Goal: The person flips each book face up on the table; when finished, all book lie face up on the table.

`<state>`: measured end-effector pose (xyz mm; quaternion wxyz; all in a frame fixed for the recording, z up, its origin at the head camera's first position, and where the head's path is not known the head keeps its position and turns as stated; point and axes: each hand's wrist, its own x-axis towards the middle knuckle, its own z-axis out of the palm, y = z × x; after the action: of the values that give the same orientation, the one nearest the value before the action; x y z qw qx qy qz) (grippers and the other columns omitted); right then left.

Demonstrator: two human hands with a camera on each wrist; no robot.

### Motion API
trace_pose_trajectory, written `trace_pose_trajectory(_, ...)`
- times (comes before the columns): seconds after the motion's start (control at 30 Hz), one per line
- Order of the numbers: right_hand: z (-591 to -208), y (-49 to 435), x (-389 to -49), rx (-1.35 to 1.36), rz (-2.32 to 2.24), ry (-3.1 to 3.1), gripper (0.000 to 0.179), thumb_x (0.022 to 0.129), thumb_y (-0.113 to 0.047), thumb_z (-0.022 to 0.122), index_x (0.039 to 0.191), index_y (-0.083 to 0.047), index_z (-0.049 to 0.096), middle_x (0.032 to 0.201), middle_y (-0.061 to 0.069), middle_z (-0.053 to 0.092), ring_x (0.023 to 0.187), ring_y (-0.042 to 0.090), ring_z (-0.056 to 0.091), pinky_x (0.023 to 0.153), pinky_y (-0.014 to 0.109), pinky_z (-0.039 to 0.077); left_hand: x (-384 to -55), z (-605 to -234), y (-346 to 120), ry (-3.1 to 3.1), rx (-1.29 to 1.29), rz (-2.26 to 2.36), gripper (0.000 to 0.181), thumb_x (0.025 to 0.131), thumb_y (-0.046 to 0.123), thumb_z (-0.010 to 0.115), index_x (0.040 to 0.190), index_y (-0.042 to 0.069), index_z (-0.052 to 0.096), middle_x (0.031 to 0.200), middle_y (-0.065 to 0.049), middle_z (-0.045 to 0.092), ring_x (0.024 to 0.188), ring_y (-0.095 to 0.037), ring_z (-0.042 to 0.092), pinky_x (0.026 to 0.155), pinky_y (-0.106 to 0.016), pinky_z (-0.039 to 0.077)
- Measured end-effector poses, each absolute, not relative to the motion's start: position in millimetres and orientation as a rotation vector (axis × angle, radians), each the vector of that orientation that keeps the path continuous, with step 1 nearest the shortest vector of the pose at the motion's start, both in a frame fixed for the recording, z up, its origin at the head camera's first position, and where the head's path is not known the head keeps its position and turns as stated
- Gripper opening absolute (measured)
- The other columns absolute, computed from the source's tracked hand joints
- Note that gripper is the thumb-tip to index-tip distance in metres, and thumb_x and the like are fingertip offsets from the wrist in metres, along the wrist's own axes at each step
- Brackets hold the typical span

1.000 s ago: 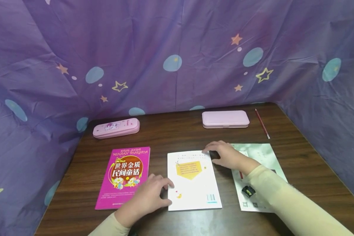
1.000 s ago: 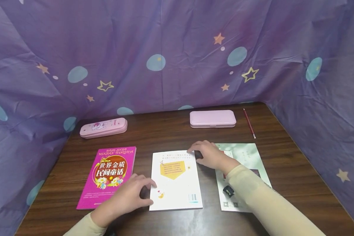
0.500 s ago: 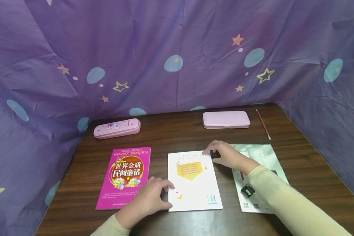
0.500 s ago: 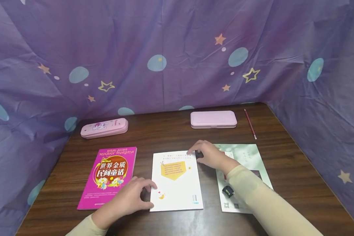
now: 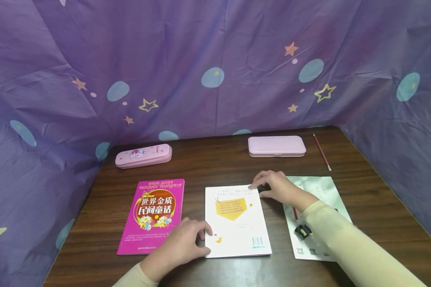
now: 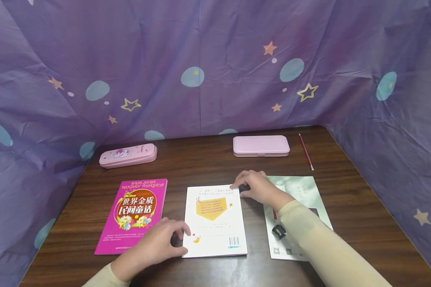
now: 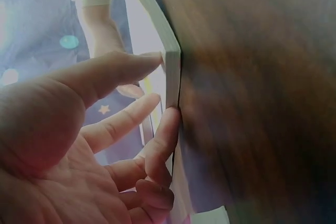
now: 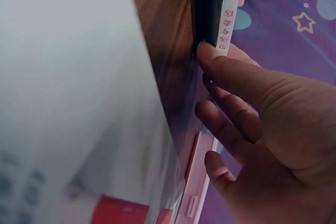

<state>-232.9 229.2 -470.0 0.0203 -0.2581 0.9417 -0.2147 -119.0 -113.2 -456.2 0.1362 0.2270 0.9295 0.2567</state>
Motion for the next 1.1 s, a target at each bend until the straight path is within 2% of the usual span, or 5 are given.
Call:
trace_pose_trajectory(0.43,-466.3,233.5,-234.3,-0.737,-0.800,2.867,0.034,0.084,-0.011,0.083,0.116,-0.024,0.079,0.121,0.001,0.072,0.116,0.029,0.066,0.101,0.061,0.034,-110.2,-459.3,-107.6,2.768,0.649,0.651,0.057,0.061,0.036,0.097,0.108,0.026,0.066,0.087,0.015,0.055,0.089,-0.007,0.045,0.072,-0.024,0.041)
trace_pose_trajectory(0.57,-467.8,236.0,-234.7,-0.739,-0.842,2.834,0.033,0.086,-0.012,0.082,0.116,-0.024,0.079,0.121,0.001,0.071,0.116,0.028,0.066,0.103,0.064,0.034,-108.0,-462.8,-110.0,2.821,0.672,0.667,0.054,0.063,0.034,0.096,0.108,0.026,0.067,0.089,0.014,0.058,0.090,-0.007,0.046,0.073,-0.024,0.043)
trace_pose_trajectory(0.7,-468.6,239.0,-234.5,-0.754,-0.905,2.802,0.032,0.088,-0.011,0.080,0.118,-0.022,0.078,0.122,0.002,0.070,0.116,0.027,0.065,0.105,0.059,0.043,-105.3,-461.9,-113.2,2.853,0.683,0.692,0.050,0.063,0.031,0.094,0.106,0.025,0.070,0.092,0.013,0.063,0.091,-0.008,0.048,0.073,-0.024,0.045)
trace_pose_trajectory(0.9,-465.7,244.0,-237.6,-0.848,-0.998,2.820,0.031,0.088,-0.013,0.080,0.118,-0.022,0.078,0.120,0.004,0.069,0.114,0.024,0.064,0.100,0.048,0.052,-103.5,-456.2,-118.2,2.906,0.740,0.769,0.039,0.066,0.025,0.091,0.101,0.022,0.073,0.097,0.007,0.072,0.089,-0.009,0.052,0.079,-0.029,0.049)
trace_pose_trajectory(1.1,-454.1,248.5,-243.0,-0.901,-1.121,2.830,0.030,0.089,-0.014,0.079,0.118,-0.022,0.078,0.117,0.001,0.071,0.107,0.019,0.064,0.091,0.041,0.053,-104.1,-458.0,-124.4,2.960,0.723,1.000,0.029,0.068,0.021,0.091,0.092,0.027,0.076,0.090,0.011,0.075,0.078,-0.008,0.052,0.071,-0.022,0.044)
